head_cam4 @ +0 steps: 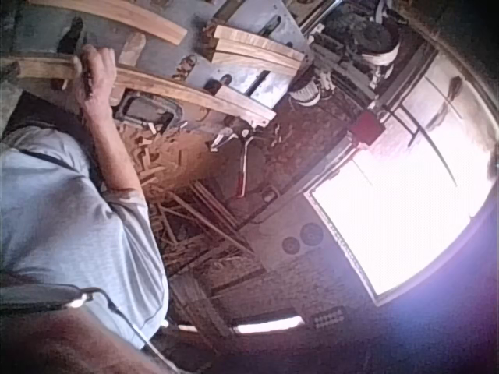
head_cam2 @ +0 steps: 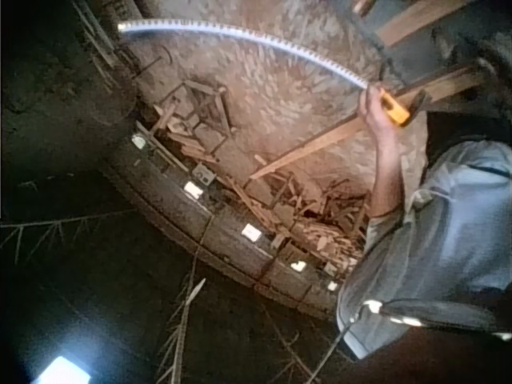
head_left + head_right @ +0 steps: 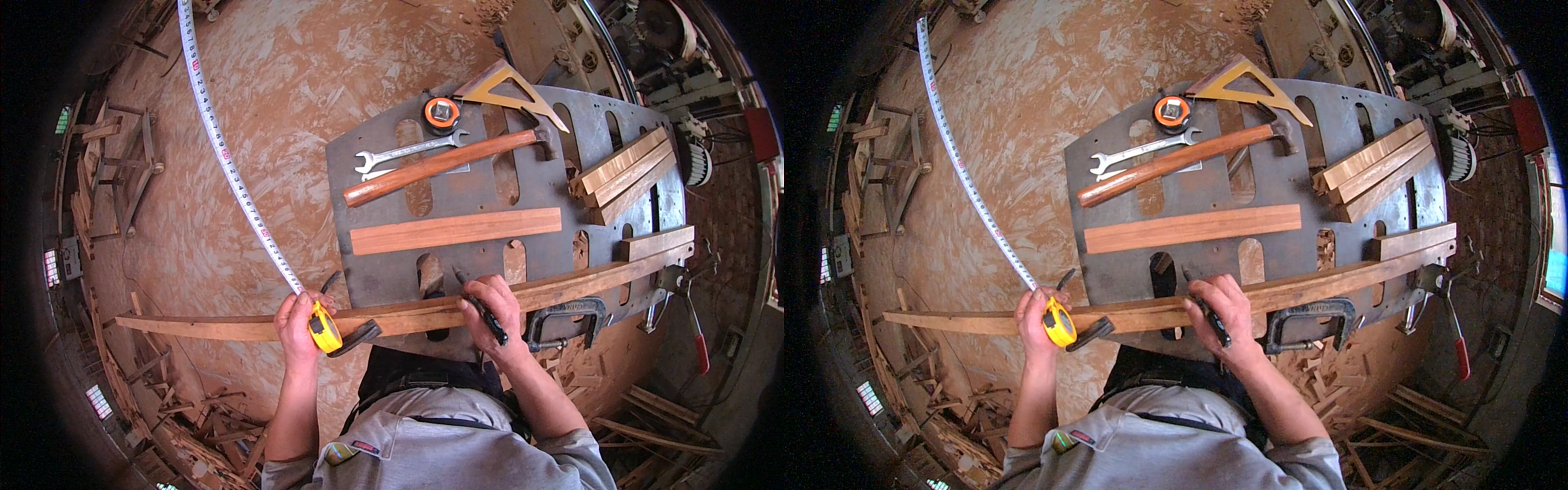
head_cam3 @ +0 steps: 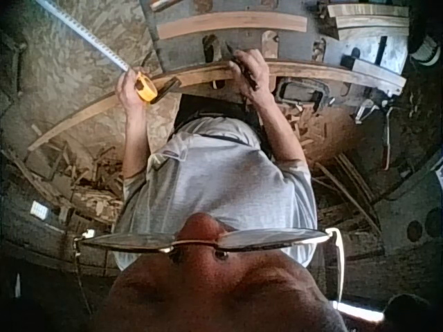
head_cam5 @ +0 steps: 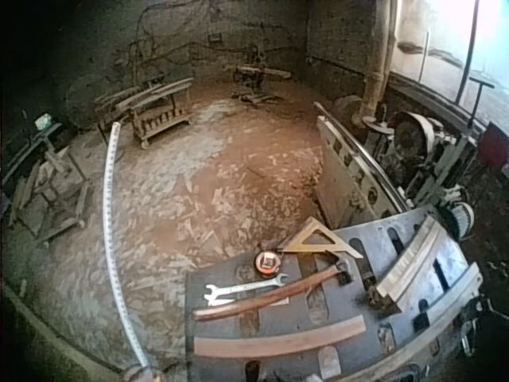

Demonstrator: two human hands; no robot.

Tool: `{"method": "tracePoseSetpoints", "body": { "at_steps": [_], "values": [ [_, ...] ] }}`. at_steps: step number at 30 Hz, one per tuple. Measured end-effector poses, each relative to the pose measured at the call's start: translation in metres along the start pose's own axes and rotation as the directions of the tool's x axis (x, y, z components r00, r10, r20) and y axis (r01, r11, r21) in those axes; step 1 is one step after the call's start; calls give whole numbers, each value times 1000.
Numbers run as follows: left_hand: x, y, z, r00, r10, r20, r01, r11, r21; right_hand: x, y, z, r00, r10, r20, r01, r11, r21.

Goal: The person uses a specialized clamp and a tape measure to secure and measure wooden boards on a workshop table, then marks a board using a pen.

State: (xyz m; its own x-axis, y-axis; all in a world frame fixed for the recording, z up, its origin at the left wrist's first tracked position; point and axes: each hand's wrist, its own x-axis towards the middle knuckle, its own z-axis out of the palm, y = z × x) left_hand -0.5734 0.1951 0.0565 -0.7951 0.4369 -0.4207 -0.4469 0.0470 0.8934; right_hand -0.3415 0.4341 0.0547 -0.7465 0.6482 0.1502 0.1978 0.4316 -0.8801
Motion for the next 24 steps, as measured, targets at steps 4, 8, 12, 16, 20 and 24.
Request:
{"method": "tracePoseSetpoints", "body": {
  "at_steps": [4,8,12,16,20,24],
  "values": [
    [1,-3,-2,1000,1,6,-1,1000,-21,0,1,1,1000,3,2,-3,1000,-10],
    [-1,-1,-2,1000,2,-1,-2,999,-50,0,2,2,1000,-15,8,15,1000,-15],
    [0,1,4,1000,-3,-8,2,998,-61,1,2,2,1000,-31,1,31,999,-9],
    [0,2,5,1000,18,3,-18,999,-44,-2,5,2,1000,-23,-6,23,1000,10],
    [1,-2,1,1000,10,-12,-10,1000,-21,-3,7,2,1000,-24,-18,24,1000,11],
    [0,-2,0,1000,2,-31,-4,997,-83,-1,6,3,999,-40,-25,41,999,33]
  ]
}}
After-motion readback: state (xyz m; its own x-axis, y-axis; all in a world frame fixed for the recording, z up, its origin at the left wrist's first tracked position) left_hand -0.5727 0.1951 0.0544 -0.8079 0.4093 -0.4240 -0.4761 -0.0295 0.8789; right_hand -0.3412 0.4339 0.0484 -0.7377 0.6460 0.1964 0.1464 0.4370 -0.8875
